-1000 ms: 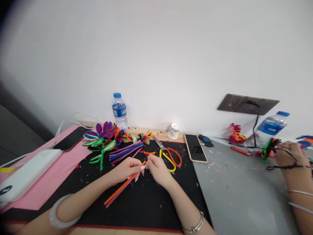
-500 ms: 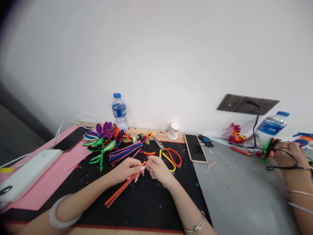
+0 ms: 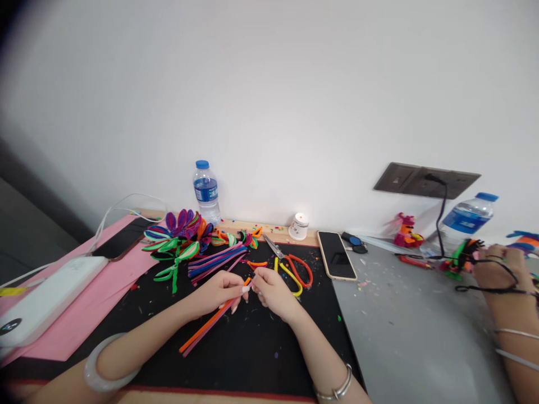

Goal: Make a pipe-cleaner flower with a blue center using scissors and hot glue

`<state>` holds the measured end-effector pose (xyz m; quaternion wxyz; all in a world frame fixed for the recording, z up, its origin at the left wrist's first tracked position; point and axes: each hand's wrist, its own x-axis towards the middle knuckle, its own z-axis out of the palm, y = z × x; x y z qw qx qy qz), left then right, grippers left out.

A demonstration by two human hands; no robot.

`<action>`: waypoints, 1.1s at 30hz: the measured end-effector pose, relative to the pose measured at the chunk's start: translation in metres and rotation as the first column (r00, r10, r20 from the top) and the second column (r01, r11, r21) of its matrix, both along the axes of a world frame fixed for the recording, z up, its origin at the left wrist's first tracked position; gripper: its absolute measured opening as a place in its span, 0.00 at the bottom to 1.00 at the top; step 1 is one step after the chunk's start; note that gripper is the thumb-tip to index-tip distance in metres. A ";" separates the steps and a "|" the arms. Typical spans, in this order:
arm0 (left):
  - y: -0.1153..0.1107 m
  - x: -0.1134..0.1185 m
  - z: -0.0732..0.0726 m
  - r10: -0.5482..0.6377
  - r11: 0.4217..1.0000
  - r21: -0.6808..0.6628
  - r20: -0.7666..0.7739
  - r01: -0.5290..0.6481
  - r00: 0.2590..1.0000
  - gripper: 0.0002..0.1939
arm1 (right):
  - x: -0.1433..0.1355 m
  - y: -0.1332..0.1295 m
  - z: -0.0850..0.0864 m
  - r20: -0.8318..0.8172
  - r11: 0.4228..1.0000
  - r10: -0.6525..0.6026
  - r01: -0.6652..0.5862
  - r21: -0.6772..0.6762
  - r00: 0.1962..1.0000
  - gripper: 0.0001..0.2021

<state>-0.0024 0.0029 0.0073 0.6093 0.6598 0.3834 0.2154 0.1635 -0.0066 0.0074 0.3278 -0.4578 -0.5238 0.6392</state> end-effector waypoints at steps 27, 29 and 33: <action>0.002 -0.002 -0.013 -0.104 0.995 -0.006 0.056 0.105 0.993 0.18 | 0.003 0.002 -0.005 0.163 0.968 -0.056 0.013 0.252 0.985 0.11; 0.001 -0.002 -0.013 -0.118 0.992 -0.034 0.060 0.120 0.991 0.18 | 0.004 0.005 -0.007 0.148 0.955 -0.123 0.077 0.286 0.981 0.11; 0.001 0.001 -0.014 -0.062 0.995 -0.072 0.071 0.067 0.996 0.19 | 0.010 0.009 -0.011 0.135 0.917 -0.291 0.236 0.322 0.947 0.12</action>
